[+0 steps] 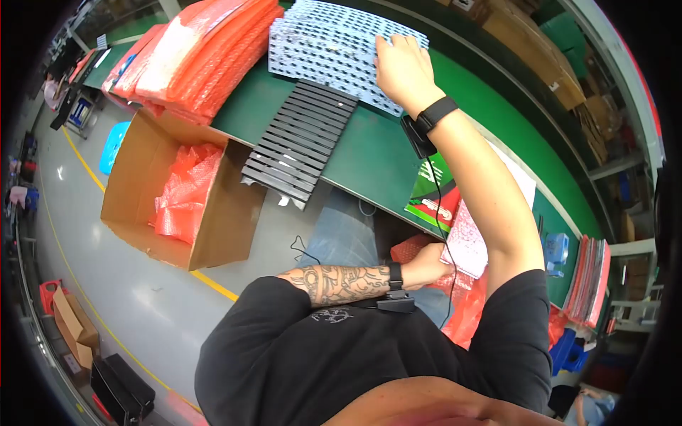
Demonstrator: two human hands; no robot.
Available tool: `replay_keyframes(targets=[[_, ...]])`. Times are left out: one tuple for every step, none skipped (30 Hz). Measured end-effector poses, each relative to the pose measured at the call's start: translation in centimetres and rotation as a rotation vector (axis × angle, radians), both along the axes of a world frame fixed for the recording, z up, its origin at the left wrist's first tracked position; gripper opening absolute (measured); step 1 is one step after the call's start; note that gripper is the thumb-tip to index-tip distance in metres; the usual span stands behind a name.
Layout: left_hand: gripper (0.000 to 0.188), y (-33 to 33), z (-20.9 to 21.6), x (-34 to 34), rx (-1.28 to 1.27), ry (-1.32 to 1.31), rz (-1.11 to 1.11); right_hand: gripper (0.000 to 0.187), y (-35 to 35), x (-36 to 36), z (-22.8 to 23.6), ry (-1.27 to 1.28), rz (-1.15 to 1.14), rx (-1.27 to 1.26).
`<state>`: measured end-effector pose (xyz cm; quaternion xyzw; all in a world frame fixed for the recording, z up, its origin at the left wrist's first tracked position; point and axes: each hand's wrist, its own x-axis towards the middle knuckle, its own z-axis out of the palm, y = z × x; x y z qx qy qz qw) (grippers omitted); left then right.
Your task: The person removes a pink bubble wrap sleeve from a stack of circuit boards, slides a board into the sleeve, and places it on a new stack. They repeat this process, individually wrapping the circuit boards and stacking them.
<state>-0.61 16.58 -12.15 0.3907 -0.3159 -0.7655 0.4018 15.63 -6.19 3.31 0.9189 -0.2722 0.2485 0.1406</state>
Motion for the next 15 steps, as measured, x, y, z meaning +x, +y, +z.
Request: replay_keyframes(targets=[[0.037,0.2,-0.1,0.3,0.002,-0.001,0.013,0.034,0.3,0.5,-0.7,0.039,-0.057,-0.021],[0.037,0.5,-0.3,0.2,-0.039,0.014,0.043,0.037,0.5,0.9,-1.5,0.079,-0.118,-0.042],[0.038,0.5,-0.4,-0.1,-0.082,0.034,0.076,0.039,0.8,1.1,-1.7,0.125,-0.176,-0.067],[0.04,0.5,-0.5,-0.3,-0.126,0.055,0.107,0.039,0.8,1.2,-1.8,0.132,-0.167,-0.067],[0.04,0.4,-0.9,-0.4,-0.124,0.062,0.115,0.04,0.7,1.3,-1.9,0.104,-0.117,-0.103],[0.04,0.2,-1.2,-0.6,-0.121,0.125,0.113,0.041,0.7,1.2,-1.9,0.077,-0.071,-0.138],[0.041,0.1,-1.6,-0.7,-0.118,0.188,0.11,0.042,0.8,1.2,-2.0,0.05,-0.025,-0.173],[0.042,0.1,-2.0,-0.9,-0.115,0.25,0.107,0.042,0.9,1.3,-2.3,0.057,-0.02,-0.172],[0.042,0.1,-1.9,-0.9,-0.117,0.255,0.104,0.04,0.8,1.2,-2.7,0.057,-0.019,-0.176],[0.04,0.2,-1.8,-0.8,-0.117,0.223,0.124,0.038,0.8,1.1,-3.1,0.055,-0.018,-0.18],[0.039,0.3,-1.8,-0.7,-0.117,0.19,0.145,0.037,0.6,1.0,-3.3,0.052,-0.016,-0.185],[0.038,0.4,-1.7,-0.6,-0.117,0.155,0.166,0.037,0.7,1.0,-3.1,0.052,-0.016,-0.187],[0.038,0.3,-1.7,-0.5,-0.12,0.154,0.167,0.034,0.7,1.0,-2.8,0.015,0.018,-0.177],[0.038,0.2,-1.7,-0.4,-0.136,0.154,0.164,0.032,0.7,1.0,-2.4,-0.023,0.054,-0.166],[0.037,0.2,-1.9,-0.4,-0.149,0.151,0.166,0.03,0.9,1.2,-2.1,-0.064,0.093,-0.152]])
